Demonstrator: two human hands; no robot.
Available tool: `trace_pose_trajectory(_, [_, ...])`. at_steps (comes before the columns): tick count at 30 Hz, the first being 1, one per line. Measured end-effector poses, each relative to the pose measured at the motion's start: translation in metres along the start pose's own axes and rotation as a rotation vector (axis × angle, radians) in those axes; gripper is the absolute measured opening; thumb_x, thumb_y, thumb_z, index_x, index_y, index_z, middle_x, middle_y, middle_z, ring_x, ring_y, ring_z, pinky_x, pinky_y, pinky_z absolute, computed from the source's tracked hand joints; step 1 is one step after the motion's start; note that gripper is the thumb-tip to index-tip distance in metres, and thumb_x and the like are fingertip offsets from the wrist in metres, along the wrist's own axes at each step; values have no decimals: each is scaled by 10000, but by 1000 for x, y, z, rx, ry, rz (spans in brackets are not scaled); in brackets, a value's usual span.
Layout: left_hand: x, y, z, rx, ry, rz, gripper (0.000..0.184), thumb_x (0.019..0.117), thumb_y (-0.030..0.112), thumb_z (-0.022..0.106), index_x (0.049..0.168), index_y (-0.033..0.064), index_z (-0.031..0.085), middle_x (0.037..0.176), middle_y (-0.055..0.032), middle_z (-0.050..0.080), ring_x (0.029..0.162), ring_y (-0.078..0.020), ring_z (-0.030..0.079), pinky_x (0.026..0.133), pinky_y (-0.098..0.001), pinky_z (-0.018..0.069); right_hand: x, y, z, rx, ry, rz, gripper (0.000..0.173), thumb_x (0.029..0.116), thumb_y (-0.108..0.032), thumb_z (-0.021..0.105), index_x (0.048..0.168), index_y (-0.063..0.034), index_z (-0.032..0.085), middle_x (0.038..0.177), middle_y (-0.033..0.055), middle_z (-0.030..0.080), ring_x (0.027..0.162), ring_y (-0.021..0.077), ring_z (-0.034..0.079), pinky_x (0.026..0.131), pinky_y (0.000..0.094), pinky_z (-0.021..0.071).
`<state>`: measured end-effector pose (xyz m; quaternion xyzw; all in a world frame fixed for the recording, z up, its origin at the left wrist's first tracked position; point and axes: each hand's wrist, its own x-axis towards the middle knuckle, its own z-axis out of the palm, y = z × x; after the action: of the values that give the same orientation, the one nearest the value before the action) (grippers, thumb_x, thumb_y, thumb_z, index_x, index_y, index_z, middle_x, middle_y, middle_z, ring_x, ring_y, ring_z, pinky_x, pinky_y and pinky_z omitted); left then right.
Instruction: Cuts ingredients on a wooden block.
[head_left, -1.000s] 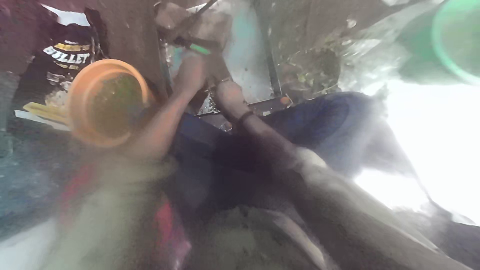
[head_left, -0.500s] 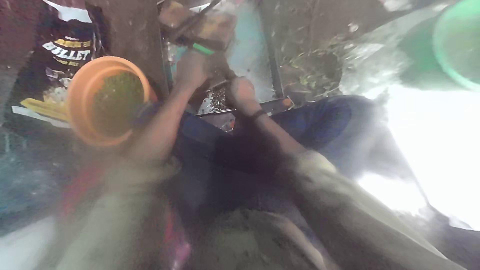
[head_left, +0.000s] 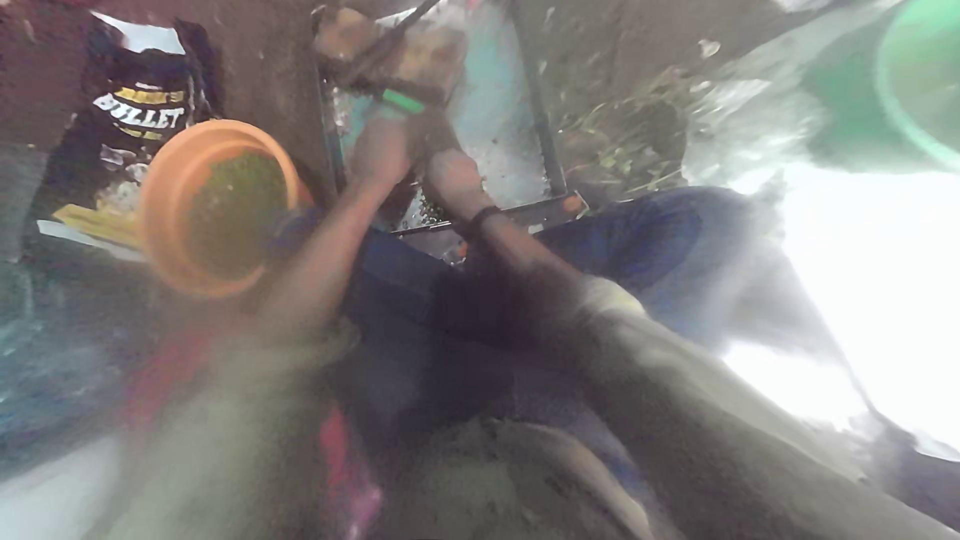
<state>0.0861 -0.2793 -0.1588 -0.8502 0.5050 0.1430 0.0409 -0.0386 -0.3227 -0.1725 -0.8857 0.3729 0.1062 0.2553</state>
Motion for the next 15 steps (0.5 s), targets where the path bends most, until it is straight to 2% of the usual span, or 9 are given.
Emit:
trace_pose_trajectory(3, [0,4,-2,4,-16,-33,214,928,83,642,1111,19,731,1185,-241,699,1172,-445,653,955,-649,535,9,-3,4,12,46,-22,290,1017,-258,547,1086,-29,710,1104,207,725,1048,407,710,801,621,574])
trace_pose_trajectory(4, [-1,6,-3,8,-16,-40,196,929,81,642,1090,4,722,1169,-247,697,1157,-447,658,939,-646,541,11,-5,3,7,58,-40,293,1020,-246,540,1141,-34,702,1109,205,728,1055,406,711,810,612,576])
trace_pose_trajectory(7, [0,7,-2,23,-22,-47,162,926,91,652,1040,-10,707,1136,-243,694,1129,-444,664,908,-639,549,14,-9,3,16,71,-49,288,1022,-230,539,1186,-57,701,1106,197,731,1061,399,711,828,604,575])
trace_pose_trajectory(10, [2,5,-1,10,-16,-34,181,914,95,662,1060,23,740,1141,-237,707,1127,-445,671,915,-657,549,14,-5,7,8,56,-33,295,1016,-252,543,1183,-69,703,1113,197,728,1062,403,707,817,612,570])
trace_pose_trajectory(11, [2,4,0,8,-9,-24,187,915,98,658,1064,34,749,1143,-232,712,1129,-443,673,921,-657,546,10,-2,9,17,52,-25,297,1013,-270,554,1150,-58,710,1114,204,728,1058,410,707,817,620,568])
trace_pose_trajectory(13, [3,1,2,18,12,-2,174,926,139,655,1042,73,767,1146,-192,727,1136,-412,678,942,-635,548,-4,7,13,45,30,14,363,1000,-294,593,1277,-76,682,1156,208,722,1069,415,706,841,624,571])
trace_pose_trajectory(14, [3,1,2,16,18,2,174,937,158,654,1040,84,774,1159,-177,729,1150,-398,676,964,-623,546,-14,11,18,54,33,41,355,981,-270,625,1272,-76,681,1118,226,721,1044,434,704,828,636,568])
trace_pose_trajectory(15, [3,1,2,17,15,4,178,952,178,652,1043,87,776,1166,-173,729,1156,-393,675,974,-617,543,-24,17,25,28,45,46,410,973,-240,627,1362,-113,638,1065,236,725,999,450,711,794,636,572])
